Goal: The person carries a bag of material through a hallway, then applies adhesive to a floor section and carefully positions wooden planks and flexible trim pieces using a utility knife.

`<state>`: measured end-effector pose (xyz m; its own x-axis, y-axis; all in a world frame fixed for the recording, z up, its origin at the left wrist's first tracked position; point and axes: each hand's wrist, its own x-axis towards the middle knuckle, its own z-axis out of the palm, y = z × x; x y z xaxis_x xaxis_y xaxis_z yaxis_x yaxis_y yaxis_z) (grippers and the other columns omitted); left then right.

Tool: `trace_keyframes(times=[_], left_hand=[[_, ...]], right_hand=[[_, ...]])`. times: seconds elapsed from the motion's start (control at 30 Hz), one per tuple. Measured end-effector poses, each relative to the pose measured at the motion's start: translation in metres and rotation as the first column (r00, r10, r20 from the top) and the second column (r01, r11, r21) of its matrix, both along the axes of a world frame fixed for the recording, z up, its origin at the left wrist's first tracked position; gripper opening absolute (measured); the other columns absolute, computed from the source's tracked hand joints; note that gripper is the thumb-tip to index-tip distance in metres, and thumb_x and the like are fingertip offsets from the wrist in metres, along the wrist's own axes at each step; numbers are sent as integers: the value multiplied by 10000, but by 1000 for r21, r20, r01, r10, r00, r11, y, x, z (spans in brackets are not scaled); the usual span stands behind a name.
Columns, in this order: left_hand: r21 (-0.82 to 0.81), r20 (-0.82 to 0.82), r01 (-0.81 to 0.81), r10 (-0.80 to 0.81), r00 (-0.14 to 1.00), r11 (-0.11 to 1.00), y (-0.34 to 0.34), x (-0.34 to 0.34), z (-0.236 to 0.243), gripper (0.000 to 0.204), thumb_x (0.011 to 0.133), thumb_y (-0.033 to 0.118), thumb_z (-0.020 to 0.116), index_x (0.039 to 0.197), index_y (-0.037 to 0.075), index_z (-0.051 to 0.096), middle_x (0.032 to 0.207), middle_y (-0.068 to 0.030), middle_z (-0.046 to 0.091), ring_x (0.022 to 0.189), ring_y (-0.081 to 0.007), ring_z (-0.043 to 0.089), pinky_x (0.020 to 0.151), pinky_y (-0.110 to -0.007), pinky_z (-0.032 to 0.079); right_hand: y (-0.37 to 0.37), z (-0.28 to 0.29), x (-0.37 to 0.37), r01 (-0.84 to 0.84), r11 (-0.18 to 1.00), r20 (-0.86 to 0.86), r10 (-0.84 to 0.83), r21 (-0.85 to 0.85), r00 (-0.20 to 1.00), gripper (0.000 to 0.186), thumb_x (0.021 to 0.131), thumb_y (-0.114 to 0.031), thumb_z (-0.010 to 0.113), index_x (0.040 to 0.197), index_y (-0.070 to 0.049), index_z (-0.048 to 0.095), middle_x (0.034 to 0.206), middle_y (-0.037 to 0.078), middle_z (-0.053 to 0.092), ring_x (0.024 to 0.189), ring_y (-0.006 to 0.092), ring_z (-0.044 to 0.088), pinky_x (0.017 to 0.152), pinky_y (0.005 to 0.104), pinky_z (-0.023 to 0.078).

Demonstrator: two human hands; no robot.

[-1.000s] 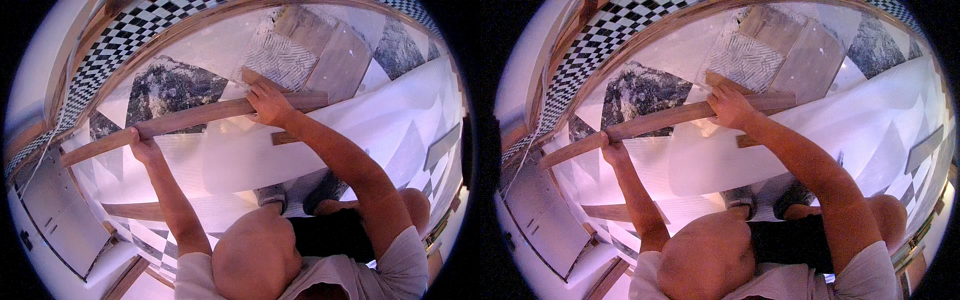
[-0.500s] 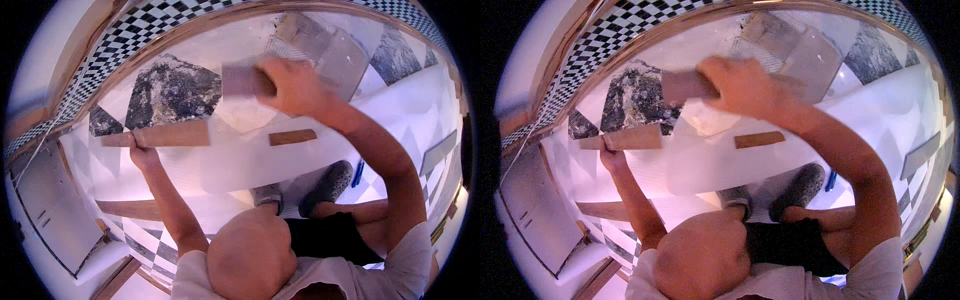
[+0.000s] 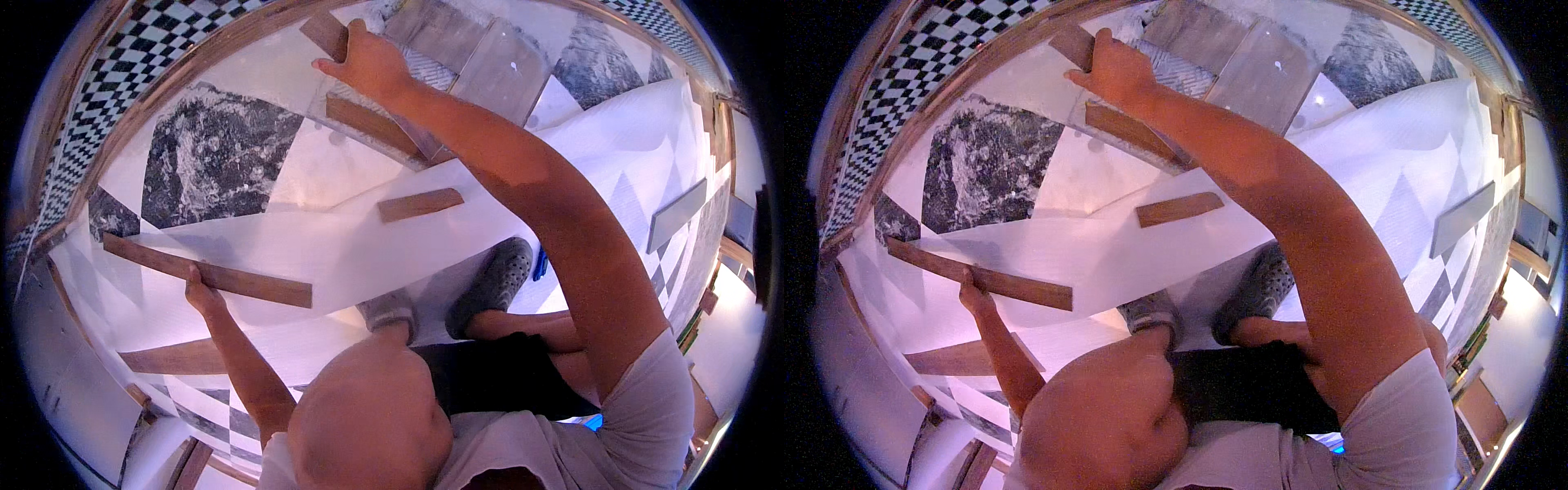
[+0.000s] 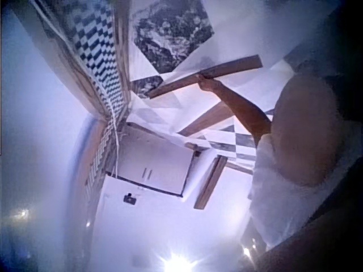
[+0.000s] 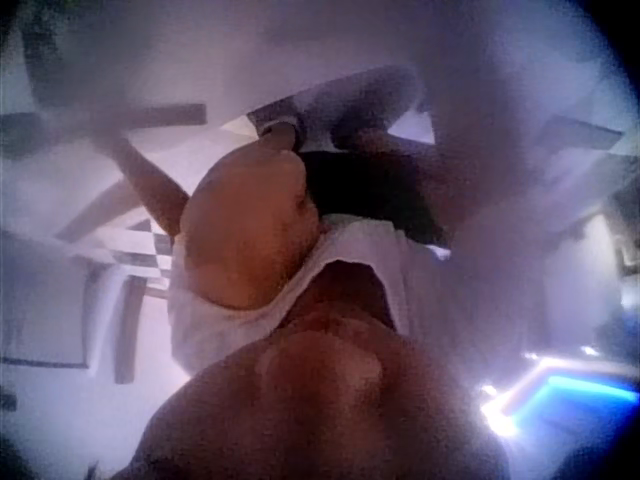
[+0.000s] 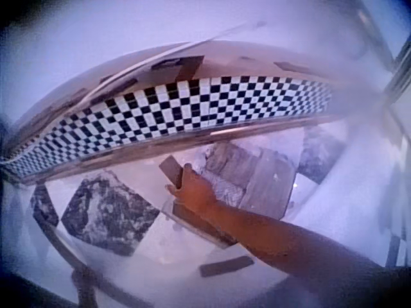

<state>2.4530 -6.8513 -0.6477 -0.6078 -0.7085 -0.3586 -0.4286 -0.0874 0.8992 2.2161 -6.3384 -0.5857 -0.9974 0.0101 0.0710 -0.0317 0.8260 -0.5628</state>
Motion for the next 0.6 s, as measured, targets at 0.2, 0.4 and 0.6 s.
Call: trace_keyframes(times=[0.2, 0.4, 0.6], left_hand=[[-421, 387, 86, 93, 918, 903, -31, 29, -31, 385, 815, 231, 777, 952, -120, 699, 900, -180, 708, 746, -255, 647, 658, -380, 528], [-529, 386, 59, 179, 905, 847, 32, -11, -34, 565, 707, 360, 880, 1003, -77, 680, 961, -204, 697, 861, -303, 655, 738, -421, 538], [-885, 457, 405, 259, 851, 229, 72, -28, 3, 613, 721, 385, 866, 1125, -14, 638, 1108, -189, 663, 1103, -326, 589, 916, -469, 485]], right_hand=[[-24, -27, 32, -101, 994, 100, 105, -51, 989, 580, 790, -404, 739, 1065, 50, 505, 903, 279, 673, 867, 437, 678, 757, 497, 548], [-2, -38, 51, -240, 963, 347, 185, 123, 919, 502, 810, -348, 699, 1051, 58, 530, 913, 265, 679, 843, 428, 680, 746, 499, 550], [7, -57, 26, -582, 807, 370, 512, 101, 775, 338, 832, -265, 656, 1022, 10, 606, 916, 224, 692, 880, 392, 677, 765, 499, 524]])
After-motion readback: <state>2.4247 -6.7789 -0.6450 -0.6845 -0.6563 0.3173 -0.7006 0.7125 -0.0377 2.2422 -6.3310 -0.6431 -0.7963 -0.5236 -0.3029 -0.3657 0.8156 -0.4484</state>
